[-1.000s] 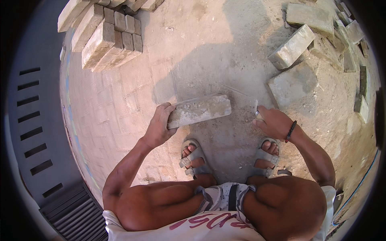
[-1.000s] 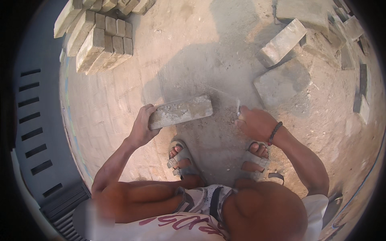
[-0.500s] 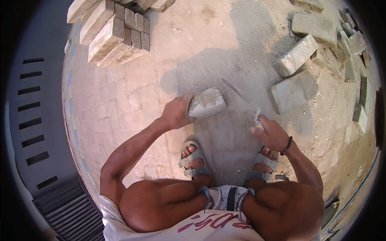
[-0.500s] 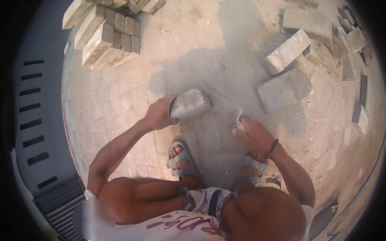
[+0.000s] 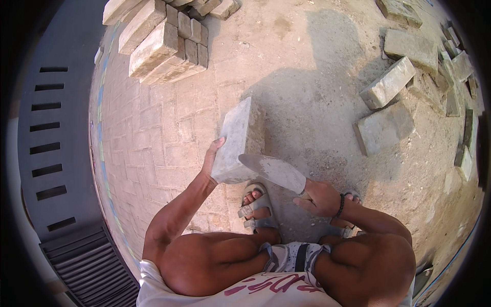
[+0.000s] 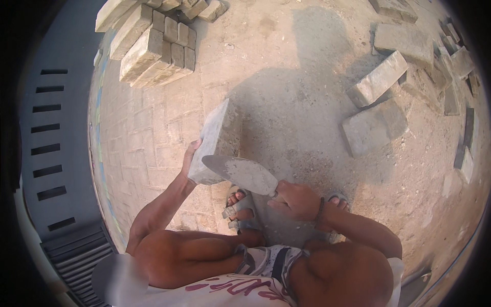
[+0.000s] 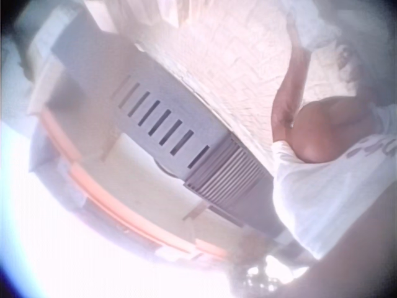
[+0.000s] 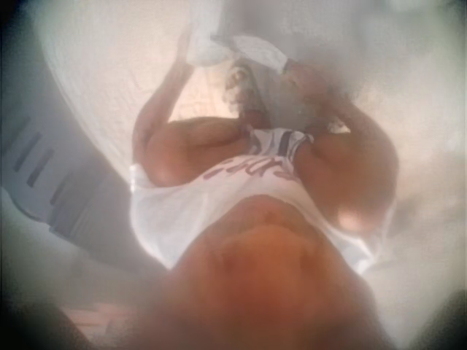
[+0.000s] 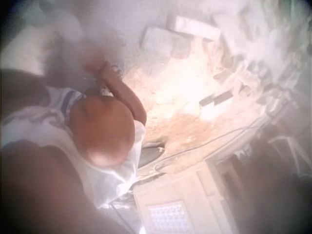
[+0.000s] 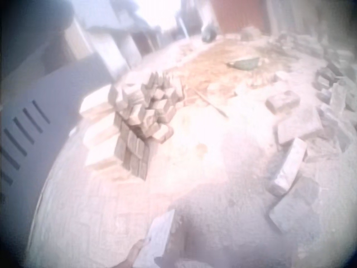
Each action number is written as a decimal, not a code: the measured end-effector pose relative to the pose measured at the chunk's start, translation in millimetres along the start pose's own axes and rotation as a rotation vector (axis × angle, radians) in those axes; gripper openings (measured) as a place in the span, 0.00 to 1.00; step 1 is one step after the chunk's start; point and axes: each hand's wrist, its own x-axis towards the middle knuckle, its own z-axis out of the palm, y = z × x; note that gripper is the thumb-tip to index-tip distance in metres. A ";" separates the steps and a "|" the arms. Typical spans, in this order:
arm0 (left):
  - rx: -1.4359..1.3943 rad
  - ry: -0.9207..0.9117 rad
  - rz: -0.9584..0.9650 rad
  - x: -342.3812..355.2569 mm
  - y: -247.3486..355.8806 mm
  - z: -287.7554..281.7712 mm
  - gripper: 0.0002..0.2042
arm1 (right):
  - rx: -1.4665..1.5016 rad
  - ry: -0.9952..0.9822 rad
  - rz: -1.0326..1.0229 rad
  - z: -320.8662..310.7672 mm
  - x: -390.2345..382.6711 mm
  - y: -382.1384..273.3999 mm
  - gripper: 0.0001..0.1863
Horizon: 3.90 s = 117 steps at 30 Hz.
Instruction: The person uses a trowel to chip and smooth the edges of rectangular stone blocks. They repeatedly pick up blocks, strike them with the trowel, and place them back on the ground.
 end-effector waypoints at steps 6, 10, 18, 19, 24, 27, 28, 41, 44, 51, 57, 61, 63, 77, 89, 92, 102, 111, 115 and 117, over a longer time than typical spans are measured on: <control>-0.209 -0.116 -0.074 -7.7 -17.1 20.1 0.31 | 0.121 0.135 0.560 -13.2 49.5 67.6 0.22; -0.306 -0.009 -0.034 -11.3 -16.9 36.3 0.27 | 0.186 0.219 0.532 -47.8 41.2 23.9 0.19; -0.512 -0.156 -0.020 -5.1 -7.9 -6.5 0.26 | 0.318 0.221 0.405 -18.8 13.1 6.5 0.17; -0.441 -0.052 0.048 -7.5 -1.5 0.7 0.27 | 0.360 0.217 0.433 -16.0 8.6 11.6 0.16; -0.284 0.208 0.270 2.2 29.8 -13.0 0.30 | 0.433 0.174 0.559 -7.5 -19.6 21.6 0.13; -0.308 0.294 0.405 29.5 67.3 -43.5 0.29 | 0.378 0.177 0.568 -2.0 -31.5 32.3 0.13; -0.325 0.329 0.443 39.8 82.5 -55.4 0.30 | 0.333 0.176 0.593 2.2 -36.1 39.1 0.15; 0.607 0.599 0.312 100.6 136.2 -46.7 0.37 | 0.407 0.163 0.662 -0.1 -16.5 28.9 0.23; 0.984 0.316 0.302 96.3 94.7 -2.3 0.37 | 0.429 0.188 0.659 -8.5 -22.7 18.6 0.24; 2.042 -0.493 0.359 96.8 30.5 223.9 0.47 | 0.516 0.859 0.450 -60.1 -71.9 26.3 0.15; 1.797 -0.291 0.860 177.9 -103.5 322.9 0.50 | 0.532 1.250 0.446 -101.5 -101.9 22.9 0.13; 1.581 -0.195 0.747 199.5 -121.1 339.7 0.40 | 0.555 1.254 0.523 -99.2 -114.7 33.5 0.13; 1.582 -0.189 0.776 205.3 -107.7 342.7 0.35 | 0.582 1.230 0.531 -93.4 -121.7 39.3 0.12; 1.870 -0.142 0.789 88.0 42.1 278.8 0.40 | 0.245 0.722 0.470 -113.4 -64.6 17.7 0.17; 1.308 -0.115 0.869 71.8 26.2 190.4 0.42 | -0.286 0.122 0.633 -140.0 1.3 50.7 0.23; 1.340 -0.073 0.819 62.8 28.2 168.3 0.42 | -0.244 0.159 0.605 -142.6 9.6 -12.8 0.23; 1.230 -0.117 0.894 51.3 25.6 143.0 0.38 | -0.290 0.194 0.592 -116.7 12.5 24.6 0.22; 1.246 -0.126 0.876 51.8 22.9 151.3 0.38 | -0.197 0.136 0.652 -119.6 18.2 17.8 0.20; 1.296 -0.089 0.859 48.7 27.7 136.5 0.38 | -0.127 0.110 0.537 -103.2 35.2 -47.7 0.21; 1.328 -0.088 0.809 42.6 30.7 153.0 0.37 | -0.213 0.110 0.597 -94.7 31.1 -22.6 0.23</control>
